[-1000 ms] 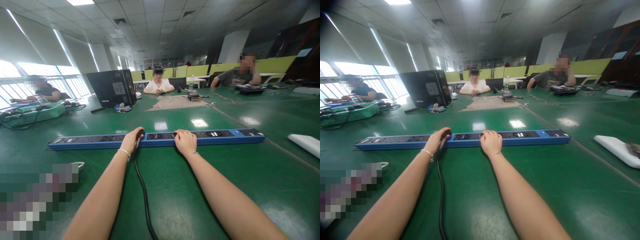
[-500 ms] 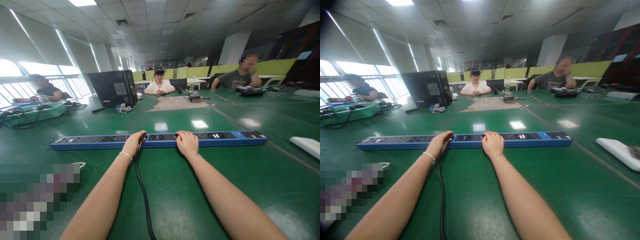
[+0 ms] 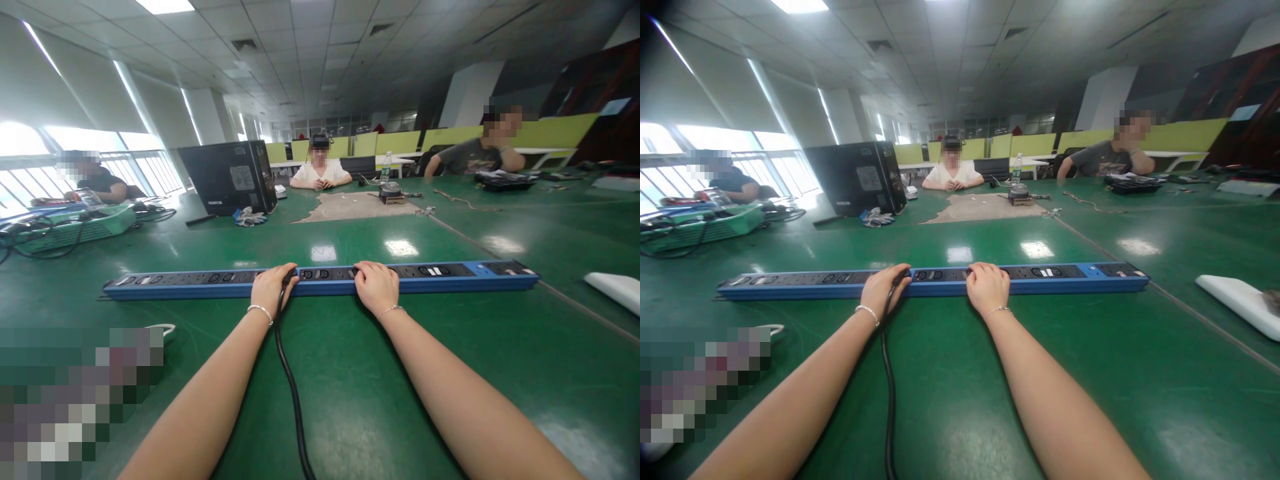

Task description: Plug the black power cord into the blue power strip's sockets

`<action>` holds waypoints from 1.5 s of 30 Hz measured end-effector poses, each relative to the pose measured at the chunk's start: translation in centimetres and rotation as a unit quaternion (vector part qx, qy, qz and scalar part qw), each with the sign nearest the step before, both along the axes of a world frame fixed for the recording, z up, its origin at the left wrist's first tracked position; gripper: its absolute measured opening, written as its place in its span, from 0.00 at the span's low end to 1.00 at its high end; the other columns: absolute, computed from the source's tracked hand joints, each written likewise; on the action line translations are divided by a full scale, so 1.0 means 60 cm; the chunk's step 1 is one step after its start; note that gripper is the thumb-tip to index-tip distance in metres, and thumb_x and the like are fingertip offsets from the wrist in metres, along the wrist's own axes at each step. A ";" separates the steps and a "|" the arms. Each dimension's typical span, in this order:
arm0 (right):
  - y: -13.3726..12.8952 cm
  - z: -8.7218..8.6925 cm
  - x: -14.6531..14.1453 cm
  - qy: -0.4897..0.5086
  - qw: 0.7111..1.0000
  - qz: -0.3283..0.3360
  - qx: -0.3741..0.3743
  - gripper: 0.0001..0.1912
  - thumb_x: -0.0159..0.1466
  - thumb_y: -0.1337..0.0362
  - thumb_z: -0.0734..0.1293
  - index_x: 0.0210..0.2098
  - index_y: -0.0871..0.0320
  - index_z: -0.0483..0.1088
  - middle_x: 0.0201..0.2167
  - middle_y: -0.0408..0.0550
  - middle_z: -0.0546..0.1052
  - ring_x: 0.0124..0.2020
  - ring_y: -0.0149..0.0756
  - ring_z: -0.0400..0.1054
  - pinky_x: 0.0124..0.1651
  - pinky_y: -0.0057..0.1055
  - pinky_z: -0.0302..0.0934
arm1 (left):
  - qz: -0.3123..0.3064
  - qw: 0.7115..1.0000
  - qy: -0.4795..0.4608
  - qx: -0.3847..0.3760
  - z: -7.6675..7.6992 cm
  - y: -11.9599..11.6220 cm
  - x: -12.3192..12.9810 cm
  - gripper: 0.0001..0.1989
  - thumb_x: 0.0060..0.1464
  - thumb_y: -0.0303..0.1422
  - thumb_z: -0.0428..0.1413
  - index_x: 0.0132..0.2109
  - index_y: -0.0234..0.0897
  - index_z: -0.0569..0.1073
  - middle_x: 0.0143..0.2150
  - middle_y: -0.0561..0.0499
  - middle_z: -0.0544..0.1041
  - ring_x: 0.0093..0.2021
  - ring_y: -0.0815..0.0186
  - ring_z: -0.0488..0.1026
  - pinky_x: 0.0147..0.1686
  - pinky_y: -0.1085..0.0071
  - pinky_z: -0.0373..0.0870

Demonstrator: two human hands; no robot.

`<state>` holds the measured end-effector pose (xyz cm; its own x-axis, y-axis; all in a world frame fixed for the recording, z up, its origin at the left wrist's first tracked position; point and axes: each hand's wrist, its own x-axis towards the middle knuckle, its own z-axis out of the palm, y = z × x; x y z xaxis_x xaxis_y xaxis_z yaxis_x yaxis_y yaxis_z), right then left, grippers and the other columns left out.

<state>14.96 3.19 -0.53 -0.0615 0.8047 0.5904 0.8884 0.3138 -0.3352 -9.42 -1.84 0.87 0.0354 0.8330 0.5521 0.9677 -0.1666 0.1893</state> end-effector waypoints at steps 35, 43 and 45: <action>0.002 0.000 0.002 -0.003 1.000 0.010 0.004 0.15 0.61 0.65 0.57 0.39 0.53 0.74 0.44 0.44 0.76 0.46 0.39 0.64 0.48 0.37 0.48 | 0.080 0.996 -0.043 -0.023 -0.007 -0.025 -0.187 0.19 0.55 0.41 0.48 0.52 0.43 0.70 0.46 0.49 0.77 0.44 0.59 0.75 0.46 0.66 0.68; 0.001 0.000 0.002 -0.003 1.000 0.001 -0.004 0.15 0.61 0.65 0.57 0.40 0.52 0.74 0.45 0.44 0.76 0.47 0.39 0.64 0.49 0.37 0.48 | 0.080 0.997 -0.017 -0.005 -0.004 -0.033 -0.178 0.18 0.56 0.40 0.48 0.52 0.44 0.71 0.46 0.50 0.77 0.45 0.60 0.75 0.47 0.66 0.67; 0.001 0.000 0.003 -0.003 1.000 0.001 -0.001 0.15 0.61 0.65 0.57 0.40 0.52 0.74 0.45 0.44 0.76 0.47 0.39 0.64 0.49 0.37 0.48 | 0.079 0.997 -0.026 0.000 -0.006 -0.032 -0.174 0.18 0.56 0.39 0.48 0.52 0.43 0.71 0.46 0.49 0.78 0.44 0.59 0.75 0.47 0.65 0.67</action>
<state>15.11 3.28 -0.52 -0.0672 0.8064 0.5876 0.8899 0.3147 -0.3301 -19.89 -3.77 0.48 -0.1255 0.8255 0.5503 0.9707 -0.0123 0.2398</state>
